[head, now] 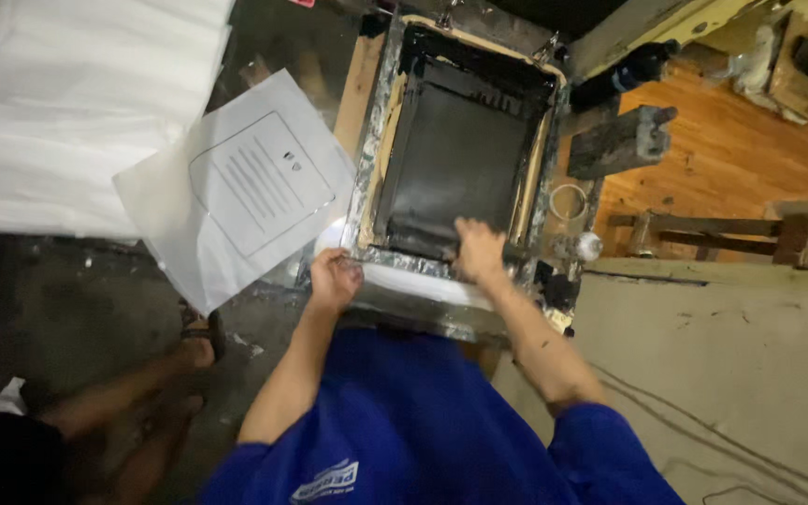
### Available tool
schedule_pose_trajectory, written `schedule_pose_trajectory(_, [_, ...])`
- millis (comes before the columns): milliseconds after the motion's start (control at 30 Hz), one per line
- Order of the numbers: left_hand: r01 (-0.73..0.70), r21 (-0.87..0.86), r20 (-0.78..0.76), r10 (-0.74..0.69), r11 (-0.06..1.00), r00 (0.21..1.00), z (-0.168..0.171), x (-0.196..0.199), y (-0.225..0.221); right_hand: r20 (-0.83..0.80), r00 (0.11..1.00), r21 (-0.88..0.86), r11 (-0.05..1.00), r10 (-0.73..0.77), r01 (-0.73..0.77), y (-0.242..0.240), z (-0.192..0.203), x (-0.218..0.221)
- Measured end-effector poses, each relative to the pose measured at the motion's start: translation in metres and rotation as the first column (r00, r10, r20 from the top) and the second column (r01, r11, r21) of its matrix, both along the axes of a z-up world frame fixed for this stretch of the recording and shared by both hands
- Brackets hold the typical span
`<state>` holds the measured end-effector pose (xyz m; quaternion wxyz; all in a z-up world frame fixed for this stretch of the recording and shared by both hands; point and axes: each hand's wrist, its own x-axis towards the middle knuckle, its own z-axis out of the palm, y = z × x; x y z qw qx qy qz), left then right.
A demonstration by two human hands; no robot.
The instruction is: The person performs screen printing by placing white sheets of paper onto a printing station, lowering the screen, and using a squeegee by hand to apply ink. The person handles the printed sheets, moving them aside and stacking new sheets for printing.
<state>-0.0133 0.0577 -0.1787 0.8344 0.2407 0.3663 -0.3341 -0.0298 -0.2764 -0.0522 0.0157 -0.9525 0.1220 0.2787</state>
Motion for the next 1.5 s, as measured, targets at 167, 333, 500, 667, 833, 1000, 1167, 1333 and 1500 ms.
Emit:
schedule_pose_trajectory(167, [-0.073, 0.125, 0.021, 0.071, 0.989, 0.997, 0.204, 0.031, -0.017, 0.343, 0.923, -0.239, 0.967, 0.174, -0.093, -0.008, -0.008, 0.041])
schedule_pose_trajectory(333, [-0.241, 0.231, 0.017, 0.244, 0.943, 0.97, -0.023, -0.037, -0.01, 0.436, 0.891, -0.197, 0.979, 0.129, -0.046, -0.115, -0.018, 0.254])
schedule_pose_trajectory(500, [-0.175, 0.917, 0.374, -0.623, 0.358, 0.687, -0.036, -0.052, -0.009, 0.266, 0.964, 0.04, 0.999, -0.003, -0.008, -0.187, -0.021, 0.342])
schedule_pose_trajectory(667, [-0.106, 0.045, 0.124, 0.1, 0.993, 0.987, 0.031, -0.026, -0.011, 0.168, 0.977, -0.106, 0.988, 0.132, -0.116, -0.116, 0.005, 0.235])
schedule_pose_trajectory(833, [-0.119, 0.156, 0.377, 0.052, 0.981, 0.925, 0.074, -0.01, -0.019, 0.25, 0.957, -0.016, 0.989, 0.149, -0.15, -0.014, 0.043, 0.031])
schedule_pose_trajectory(1000, [-0.139, 0.222, 0.385, 0.045, 0.965, 0.922, 0.133, -0.003, -0.044, 0.552, 0.805, -0.196, 0.972, 0.216, -0.126, -0.002, 0.129, -0.045])
schedule_pose_trajectory(1167, [-0.209, 0.509, 0.856, -0.464, 0.835, 0.228, 0.222, 0.067, -0.067, 0.96, 0.192, -0.195, 0.979, 0.203, -0.057, -0.046, 0.241, 0.019])
schedule_pose_trajectory(1333, [-0.062, 0.998, -0.028, -0.999, -0.027, -0.023, 0.086, 0.06, -0.045, 0.977, 0.17, -0.117, 0.989, 0.131, -0.094, -0.085, 0.326, 0.087])
schedule_pose_trajectory(1500, [-0.194, 0.972, 0.121, -0.989, 0.135, -0.08, 0.123, 0.057, -0.064, 0.986, 0.087, -0.106, 0.942, 0.14, -0.319, -0.119, 0.378, 0.15])
